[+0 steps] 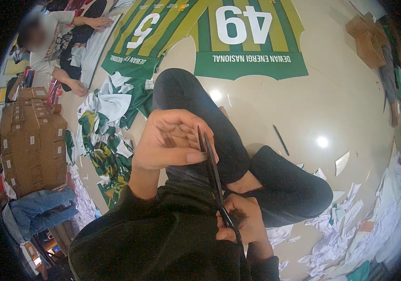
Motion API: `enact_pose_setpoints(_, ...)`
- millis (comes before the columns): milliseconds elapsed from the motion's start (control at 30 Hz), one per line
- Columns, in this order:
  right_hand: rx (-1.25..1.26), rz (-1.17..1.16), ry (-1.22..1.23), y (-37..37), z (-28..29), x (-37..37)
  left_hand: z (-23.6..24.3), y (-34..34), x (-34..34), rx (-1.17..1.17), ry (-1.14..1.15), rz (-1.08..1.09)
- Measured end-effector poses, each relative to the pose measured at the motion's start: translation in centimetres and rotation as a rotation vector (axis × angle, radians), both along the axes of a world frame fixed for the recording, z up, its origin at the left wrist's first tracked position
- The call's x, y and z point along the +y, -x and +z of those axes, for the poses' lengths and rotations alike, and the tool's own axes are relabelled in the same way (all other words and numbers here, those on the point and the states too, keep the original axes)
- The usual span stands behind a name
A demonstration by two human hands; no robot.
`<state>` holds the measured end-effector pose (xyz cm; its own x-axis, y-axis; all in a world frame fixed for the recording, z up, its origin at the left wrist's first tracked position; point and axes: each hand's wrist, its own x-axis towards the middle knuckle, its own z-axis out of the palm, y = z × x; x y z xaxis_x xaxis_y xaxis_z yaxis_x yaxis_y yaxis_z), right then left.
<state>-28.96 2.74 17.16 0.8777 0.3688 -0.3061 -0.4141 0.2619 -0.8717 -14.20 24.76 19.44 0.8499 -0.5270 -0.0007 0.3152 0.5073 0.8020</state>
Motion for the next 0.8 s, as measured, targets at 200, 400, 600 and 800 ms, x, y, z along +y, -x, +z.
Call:
enact_pose_setpoints(200,-0.020,-0.014,0.030,0.2,-0.3,-0.1,0.0,-0.4,0.0,-0.022,0.012,-0.028)
enact_pose_setpoints(400,0.005,-0.005,-0.002,-0.3,0.4,-0.1,0.1,-0.1,-0.1,-0.029,-0.018,-0.006)
enact_pose_setpoints(600,0.025,0.009,-0.080,-0.5,0.5,-0.3,-0.2,0.0,-0.3,-0.024,0.050,-0.005)
enact_pose_setpoints(800,0.065,-0.031,-0.025,-0.5,0.8,0.2,-0.3,-0.2,-0.2,-0.038,0.065,-0.044)
